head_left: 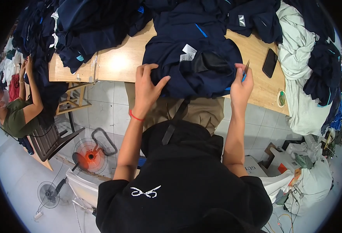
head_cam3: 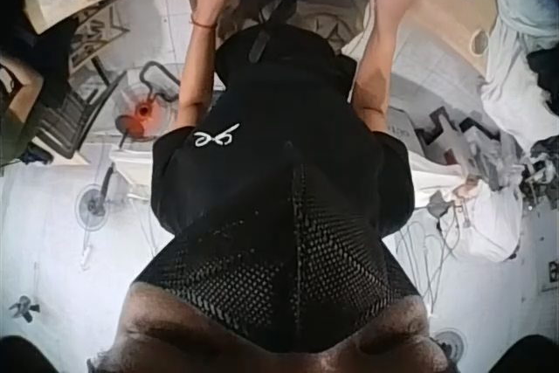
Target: The person is trimming excess threads from finished navy blue garments using snips in a textile factory setting.
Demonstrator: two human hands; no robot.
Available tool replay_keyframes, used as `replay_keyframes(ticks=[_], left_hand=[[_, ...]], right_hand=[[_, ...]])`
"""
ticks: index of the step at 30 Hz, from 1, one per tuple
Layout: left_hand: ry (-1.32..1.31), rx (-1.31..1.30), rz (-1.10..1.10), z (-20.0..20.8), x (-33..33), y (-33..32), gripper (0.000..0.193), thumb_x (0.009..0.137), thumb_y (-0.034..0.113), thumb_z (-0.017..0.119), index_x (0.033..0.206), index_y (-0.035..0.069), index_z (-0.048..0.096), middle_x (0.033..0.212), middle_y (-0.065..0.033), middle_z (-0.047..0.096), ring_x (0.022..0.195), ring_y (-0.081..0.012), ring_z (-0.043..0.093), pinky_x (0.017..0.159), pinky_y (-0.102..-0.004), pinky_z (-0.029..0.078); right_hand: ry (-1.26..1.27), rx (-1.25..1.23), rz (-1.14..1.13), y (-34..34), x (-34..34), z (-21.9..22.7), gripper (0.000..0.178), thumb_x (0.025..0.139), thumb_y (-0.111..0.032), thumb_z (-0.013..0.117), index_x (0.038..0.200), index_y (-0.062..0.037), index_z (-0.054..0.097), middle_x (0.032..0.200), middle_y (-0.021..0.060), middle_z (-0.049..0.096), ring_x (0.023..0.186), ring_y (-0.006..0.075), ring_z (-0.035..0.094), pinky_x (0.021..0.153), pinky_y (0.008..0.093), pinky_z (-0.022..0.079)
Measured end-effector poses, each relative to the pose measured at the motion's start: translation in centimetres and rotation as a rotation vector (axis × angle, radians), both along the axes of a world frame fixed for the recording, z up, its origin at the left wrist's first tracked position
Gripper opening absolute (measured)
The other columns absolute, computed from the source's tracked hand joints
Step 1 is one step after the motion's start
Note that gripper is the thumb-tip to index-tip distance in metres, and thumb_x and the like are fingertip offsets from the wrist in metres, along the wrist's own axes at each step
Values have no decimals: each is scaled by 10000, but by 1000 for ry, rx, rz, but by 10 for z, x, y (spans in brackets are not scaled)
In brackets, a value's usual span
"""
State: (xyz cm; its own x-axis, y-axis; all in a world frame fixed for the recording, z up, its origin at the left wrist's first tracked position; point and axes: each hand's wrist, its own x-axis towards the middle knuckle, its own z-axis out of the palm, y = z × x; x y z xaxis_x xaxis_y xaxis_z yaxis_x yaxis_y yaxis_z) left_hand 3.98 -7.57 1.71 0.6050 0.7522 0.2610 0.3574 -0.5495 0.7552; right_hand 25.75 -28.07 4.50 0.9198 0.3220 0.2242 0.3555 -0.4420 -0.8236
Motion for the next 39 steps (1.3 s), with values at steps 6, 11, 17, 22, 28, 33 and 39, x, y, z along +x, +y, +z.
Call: replay_keyframes(ticks=[6, 11, 17, 22, 28, 33, 39], left_hand=[[14, -165, -49, 25, 16, -40, 252, 918, 234, 838, 850, 19, 728, 643, -103, 644, 534, -261, 624, 525, -400, 486], [530, 117, -137, -1, 30, -47, 435, 973, 398, 777, 808, 0, 717, 601, -167, 656, 554, -314, 687, 533, -403, 500], [-656, -1610, -161, 8, -9, -24, 285, 1116, 289, 608, 1226, 52, 722, 1210, -113, 781, 1154, -289, 737, 1036, -462, 560], [-1220, -1665, -477, 23, -14, -8, 590, 1160, 427, 448, 1664, 126, 386, 1713, -125, 391, 1605, -332, 330, 1296, -534, 312], [-1378, -1462, -425, 31, 1, -3, 649, 1109, 227, 537, 1700, 171, 275, 1730, -142, 344, 1614, -362, 307, 1297, -611, 294], [-1228, -1420, -559, 48, 7, -9, 910, 951, -27, 615, 1718, 173, 167, 1717, -214, 321, 1595, -375, 346, 1272, -600, 365], [-1016, -1275, -468, 52, 4, -20, 1154, 785, -163, 749, 1721, 98, 126, 1715, -183, 317, 1615, -322, 295, 1313, -454, 292]], right_hand=[[-56, 120, -149, 9, -29, 20, 157, 1103, -64, 539, 1153, 13, 666, 1073, 104, 733, 1015, 204, 689, 935, 323, 524], [284, 257, 195, 29, -46, 27, 133, 1089, -40, 581, 1142, 19, 687, 1013, 87, 751, 885, 120, 678, 818, 260, 532], [232, 74, 262, 13, -39, -2, 162, 1107, -87, 558, 1141, 8, 685, 1009, 69, 769, 825, 166, 695, 788, 294, 546], [274, -81, 365, 22, -45, 10, 161, 1101, -85, 563, 1135, 10, 689, 994, 81, 774, 754, 184, 646, 747, 301, 525], [378, 326, 389, 43, -59, 42, 137, 1065, -34, 612, 1134, 12, 721, 1053, 67, 757, 742, 88, 574, 684, 250, 440], [302, 451, 487, 53, -68, 51, 216, 927, 87, 743, 1121, -4, 769, 1237, 65, 729, 712, 32, 505, 646, 196, 377], [24, 263, 687, 61, -75, 56, 266, 797, 76, 861, 1035, -30, 809, 1140, 80, 723, 712, 78, 621, 575, 221, 440]])
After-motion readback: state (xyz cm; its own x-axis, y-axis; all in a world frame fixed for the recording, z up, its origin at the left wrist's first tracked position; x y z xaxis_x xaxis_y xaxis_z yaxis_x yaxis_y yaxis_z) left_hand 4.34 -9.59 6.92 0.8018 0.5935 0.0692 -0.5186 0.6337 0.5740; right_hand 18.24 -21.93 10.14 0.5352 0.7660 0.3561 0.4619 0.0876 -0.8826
